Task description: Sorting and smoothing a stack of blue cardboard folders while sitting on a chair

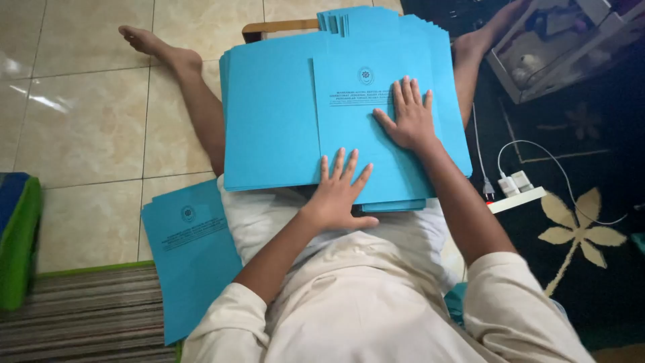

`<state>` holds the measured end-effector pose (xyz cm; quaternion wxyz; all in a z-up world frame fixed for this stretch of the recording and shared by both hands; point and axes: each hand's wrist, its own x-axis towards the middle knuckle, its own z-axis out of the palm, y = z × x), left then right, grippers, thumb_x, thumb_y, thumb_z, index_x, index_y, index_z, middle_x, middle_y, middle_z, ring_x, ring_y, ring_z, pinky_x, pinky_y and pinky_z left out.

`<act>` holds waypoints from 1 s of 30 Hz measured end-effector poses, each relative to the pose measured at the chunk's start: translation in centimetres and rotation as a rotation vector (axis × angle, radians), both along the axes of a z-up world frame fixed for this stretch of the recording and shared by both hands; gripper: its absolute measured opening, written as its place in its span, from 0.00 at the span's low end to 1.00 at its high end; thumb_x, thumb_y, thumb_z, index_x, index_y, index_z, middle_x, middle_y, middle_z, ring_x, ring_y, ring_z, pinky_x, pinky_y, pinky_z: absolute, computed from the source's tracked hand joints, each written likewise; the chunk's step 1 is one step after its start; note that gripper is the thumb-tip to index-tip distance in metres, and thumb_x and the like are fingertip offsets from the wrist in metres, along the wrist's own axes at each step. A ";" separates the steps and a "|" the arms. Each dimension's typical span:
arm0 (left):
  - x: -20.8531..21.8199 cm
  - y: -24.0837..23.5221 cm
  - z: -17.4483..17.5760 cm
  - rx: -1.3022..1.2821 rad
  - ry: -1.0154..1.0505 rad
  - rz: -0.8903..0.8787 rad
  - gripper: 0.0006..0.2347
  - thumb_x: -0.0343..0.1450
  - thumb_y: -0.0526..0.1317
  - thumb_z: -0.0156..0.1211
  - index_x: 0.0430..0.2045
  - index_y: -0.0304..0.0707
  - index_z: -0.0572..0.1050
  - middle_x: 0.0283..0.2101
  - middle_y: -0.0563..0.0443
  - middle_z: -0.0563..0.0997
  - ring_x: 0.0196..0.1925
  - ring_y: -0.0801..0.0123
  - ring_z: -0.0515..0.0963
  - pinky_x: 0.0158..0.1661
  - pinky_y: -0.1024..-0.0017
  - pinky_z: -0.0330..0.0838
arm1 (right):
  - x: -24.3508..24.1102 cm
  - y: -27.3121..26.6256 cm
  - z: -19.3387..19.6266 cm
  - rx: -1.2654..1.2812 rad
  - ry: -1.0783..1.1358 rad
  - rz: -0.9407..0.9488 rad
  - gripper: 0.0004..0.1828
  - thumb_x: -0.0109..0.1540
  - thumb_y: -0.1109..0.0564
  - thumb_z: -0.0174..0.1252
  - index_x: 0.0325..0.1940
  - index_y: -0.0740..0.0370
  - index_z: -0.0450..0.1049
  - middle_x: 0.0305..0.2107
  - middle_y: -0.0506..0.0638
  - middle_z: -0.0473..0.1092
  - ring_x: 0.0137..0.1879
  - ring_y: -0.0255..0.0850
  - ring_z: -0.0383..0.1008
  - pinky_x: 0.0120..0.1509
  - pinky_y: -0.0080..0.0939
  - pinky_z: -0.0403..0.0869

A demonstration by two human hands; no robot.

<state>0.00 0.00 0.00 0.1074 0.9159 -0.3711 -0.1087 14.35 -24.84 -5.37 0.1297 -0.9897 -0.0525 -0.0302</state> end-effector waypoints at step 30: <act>24.3 -2.8 -6.5 -0.099 -0.132 0.451 0.41 0.77 0.68 0.33 0.76 0.30 0.41 0.78 0.32 0.35 0.80 0.44 0.32 0.76 0.51 0.28 | -0.7 0.3 1.5 0.005 0.095 0.044 0.52 0.67 0.23 0.33 0.83 0.58 0.38 0.80 0.55 0.33 0.84 0.51 0.27 0.83 0.62 0.33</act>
